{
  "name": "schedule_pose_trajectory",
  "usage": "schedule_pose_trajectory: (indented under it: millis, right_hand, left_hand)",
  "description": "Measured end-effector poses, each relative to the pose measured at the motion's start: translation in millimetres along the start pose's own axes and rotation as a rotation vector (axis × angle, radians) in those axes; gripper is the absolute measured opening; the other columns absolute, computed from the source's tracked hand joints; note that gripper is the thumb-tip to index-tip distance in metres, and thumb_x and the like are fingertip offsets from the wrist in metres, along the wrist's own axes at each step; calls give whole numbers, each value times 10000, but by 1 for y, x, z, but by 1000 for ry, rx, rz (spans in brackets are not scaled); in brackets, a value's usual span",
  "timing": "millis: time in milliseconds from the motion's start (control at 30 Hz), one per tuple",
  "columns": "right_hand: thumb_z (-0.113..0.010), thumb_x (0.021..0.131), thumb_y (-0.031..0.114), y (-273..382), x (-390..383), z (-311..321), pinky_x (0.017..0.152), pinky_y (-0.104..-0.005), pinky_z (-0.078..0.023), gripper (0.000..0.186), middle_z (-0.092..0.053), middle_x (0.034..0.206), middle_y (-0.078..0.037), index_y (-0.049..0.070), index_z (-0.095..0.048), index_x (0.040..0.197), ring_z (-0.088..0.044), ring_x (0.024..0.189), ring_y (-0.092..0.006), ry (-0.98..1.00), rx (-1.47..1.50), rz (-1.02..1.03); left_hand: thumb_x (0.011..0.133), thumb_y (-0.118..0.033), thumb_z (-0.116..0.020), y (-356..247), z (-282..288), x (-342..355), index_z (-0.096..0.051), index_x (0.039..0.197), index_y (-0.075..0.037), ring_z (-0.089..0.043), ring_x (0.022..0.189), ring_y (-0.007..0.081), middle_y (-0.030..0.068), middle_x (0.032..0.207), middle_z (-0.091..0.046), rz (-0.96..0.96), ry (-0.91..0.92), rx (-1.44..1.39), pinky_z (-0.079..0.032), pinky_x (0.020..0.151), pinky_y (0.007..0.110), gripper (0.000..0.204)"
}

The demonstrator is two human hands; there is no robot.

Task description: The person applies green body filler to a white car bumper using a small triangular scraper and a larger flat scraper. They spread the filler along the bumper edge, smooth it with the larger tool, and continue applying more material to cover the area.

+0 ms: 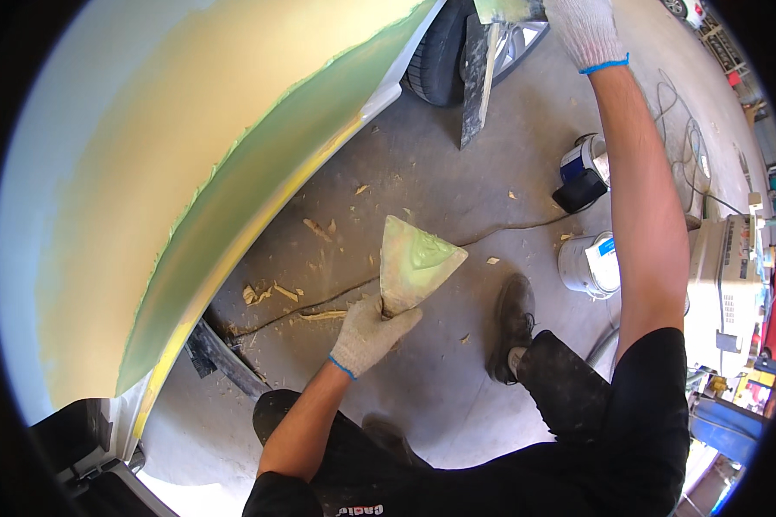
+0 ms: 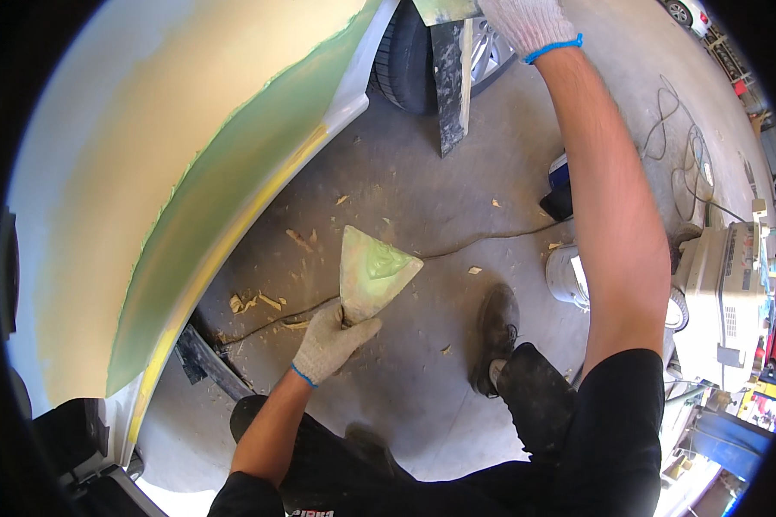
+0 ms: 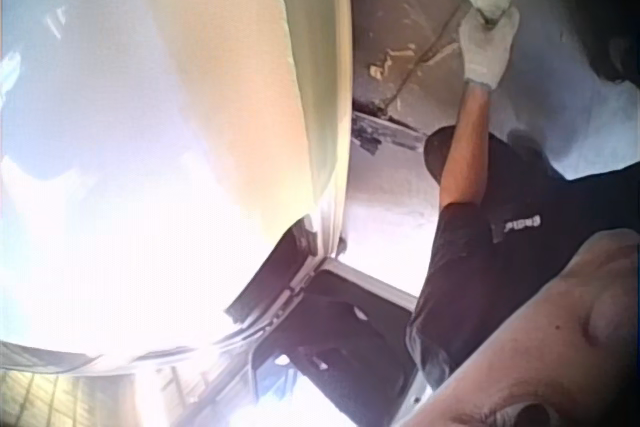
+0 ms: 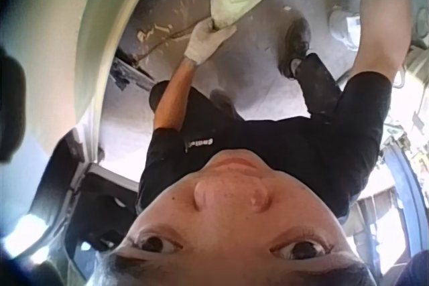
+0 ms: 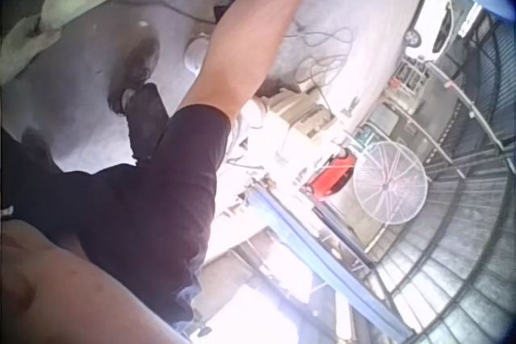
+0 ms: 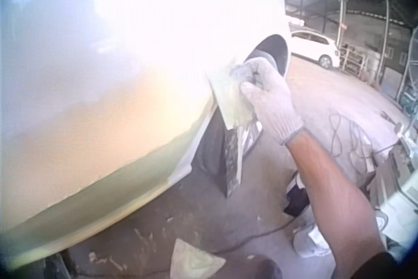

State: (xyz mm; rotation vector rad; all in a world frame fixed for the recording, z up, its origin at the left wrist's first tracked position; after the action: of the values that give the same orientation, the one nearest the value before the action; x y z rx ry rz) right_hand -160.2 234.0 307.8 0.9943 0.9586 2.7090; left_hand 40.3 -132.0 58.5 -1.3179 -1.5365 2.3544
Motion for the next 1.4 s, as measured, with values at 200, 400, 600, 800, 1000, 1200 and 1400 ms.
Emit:
schedule_pose_trajectory:
  millis: [200, 400, 600, 800, 1000, 1200, 1400]
  right_hand:
    - [-597, 1007, 111, -7, -13, -25, 828, -320, -568, 270, -705, 1028, -107, -49, -615, 1223, -677, 913, -143, 62, 11, -25]
    - [-606, 1005, 108, -8, -28, -49, 836, -315, -565, 277, -705, 1040, -103, -48, -612, 1234, -674, 926, -139, 111, 41, -34]
    - [-616, 1004, 105, -8, -42, -62, 843, -311, -562, 284, -705, 1051, -99, -46, -609, 1244, -672, 939, -135, 123, 71, -40]
    - [-625, 1002, 102, -2, -54, -75, 851, -306, -559, 293, -705, 1063, -95, -45, -606, 1255, -669, 952, -131, 127, 108, -46]
    - [-634, 1000, 99, 12, -72, -91, 858, -302, -556, 302, -705, 1074, -92, -43, -603, 1265, -667, 965, -127, 127, 164, -44]
    - [-643, 999, 96, 40, -94, -107, 866, -297, -553, 312, -705, 1086, -88, -41, -601, 1276, -664, 978, -123, 126, 235, -39]
    - [-652, 997, 93, 84, -121, -124, 874, -293, -550, 322, -705, 1097, -84, -40, -598, 1286, -662, 991, -119, 142, 340, -45]
  left_hand:
    - [875, -369, -754, -21, 0, -9, -709, 958, 10, -652, 631, 190, 94, 676, -661, -47, -20, 128, -529, 634, 382, 391]
    - [879, -343, -755, -5, -5, -6, -712, 1019, 3, -684, 715, 231, 118, 739, -680, -91, 47, 93, -543, 700, 399, 376]
    - [891, -353, -766, 4, -5, -10, -714, 1021, 12, -705, 788, 265, 138, 807, -704, -176, -19, 157, -553, 752, 399, 391]
    - [894, -384, -759, 4, -2, -15, -725, 1082, 11, -742, 868, 302, 168, 883, -747, -59, 39, 171, -564, 790, 411, 439]
    - [895, -408, -739, -6, 1, -19, -724, 1107, -3, -744, 886, 322, 188, 911, -746, -20, 71, 236, -561, 802, 418, 457]
    - [902, -407, -717, 0, 0, -14, -739, 1075, -24, -730, 874, 345, 194, 896, -741, -168, 47, 213, -549, 794, 432, 421]
    - [881, -450, -702, 10, 6, -14, -742, 1038, -35, -717, 873, 389, 224, 896, -733, -169, 35, 284, -545, 783, 463, 445]
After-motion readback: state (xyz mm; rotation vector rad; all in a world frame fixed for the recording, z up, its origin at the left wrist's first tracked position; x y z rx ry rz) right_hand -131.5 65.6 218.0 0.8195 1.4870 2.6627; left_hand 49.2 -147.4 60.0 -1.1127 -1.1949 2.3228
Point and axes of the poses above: each hand's wrist, its own x-axis towards the middle knuckle, its own z-axis out of the back of the hand, y = z × x, the point moved 5 cm from there along x, towards the middle knuckle
